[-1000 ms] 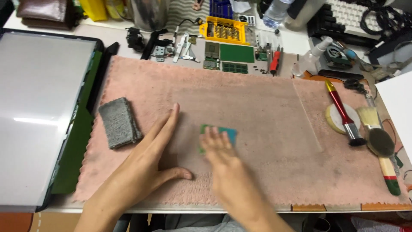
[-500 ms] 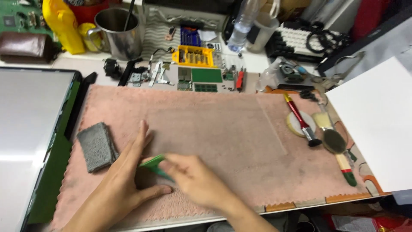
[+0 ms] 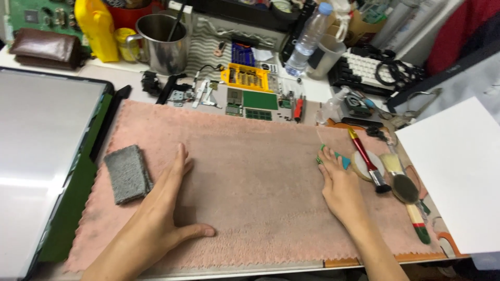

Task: Cleaning a transparent plastic layer from an electronic device using various cleaning pads and blocks on a repair bench.

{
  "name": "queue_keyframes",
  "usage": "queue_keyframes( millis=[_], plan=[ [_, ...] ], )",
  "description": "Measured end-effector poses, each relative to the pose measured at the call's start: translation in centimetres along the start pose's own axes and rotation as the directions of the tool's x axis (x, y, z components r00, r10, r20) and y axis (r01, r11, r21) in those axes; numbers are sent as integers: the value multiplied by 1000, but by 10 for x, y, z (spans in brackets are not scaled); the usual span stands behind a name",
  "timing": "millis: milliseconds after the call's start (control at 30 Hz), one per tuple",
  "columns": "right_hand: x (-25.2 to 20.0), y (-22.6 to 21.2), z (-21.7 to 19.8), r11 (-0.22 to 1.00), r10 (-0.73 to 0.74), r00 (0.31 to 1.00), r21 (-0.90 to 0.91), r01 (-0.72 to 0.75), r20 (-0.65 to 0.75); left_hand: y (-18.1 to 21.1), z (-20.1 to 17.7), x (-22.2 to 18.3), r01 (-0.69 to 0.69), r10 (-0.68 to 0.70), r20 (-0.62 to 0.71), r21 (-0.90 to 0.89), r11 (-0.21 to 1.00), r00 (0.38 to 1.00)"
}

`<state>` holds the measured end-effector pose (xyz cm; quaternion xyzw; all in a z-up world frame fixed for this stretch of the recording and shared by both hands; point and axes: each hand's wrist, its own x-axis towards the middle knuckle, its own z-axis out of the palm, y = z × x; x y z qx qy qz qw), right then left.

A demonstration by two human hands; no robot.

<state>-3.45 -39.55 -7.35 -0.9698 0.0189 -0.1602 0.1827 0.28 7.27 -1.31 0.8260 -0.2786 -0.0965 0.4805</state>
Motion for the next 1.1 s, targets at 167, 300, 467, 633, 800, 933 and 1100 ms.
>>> queue_keyframes(
  millis=[167, 300, 467, 633, 800, 933, 1100],
  plan=[
    [2, -120, 16, 990, -37, 988, 141, 16, 147, 9, 1, -2, 4, -2, -35, 57, 998, 999],
    [1, -231, 21, 969, -173, 947, 220, 115, 269, 8, 5, -2, -61, 66, -56, 79, 995, 996],
    [4, -290, 26, 931, -282, 875, 332, 152, 393, 7, 2, -2, -90, 92, -48, 39, 995, 995],
    [28, -265, 37, 737, -535, 798, 616, 279, 278, 0, 6, -1, -90, 92, -46, 33, 995, 995],
    [54, -166, 13, 775, 223, 949, 550, -310, 222, 6, 5, -5, 28, -19, -63, 158, 987, 998],
    [58, -82, -37, 921, 277, 949, 322, -218, -148, 1, 7, -8, -118, 142, -86, 243, 963, 986],
    [54, -12, -18, 997, -30, 999, -71, 28, -27, -8, 9, -6, -163, 169, 4, 293, 942, 986]
  ],
)
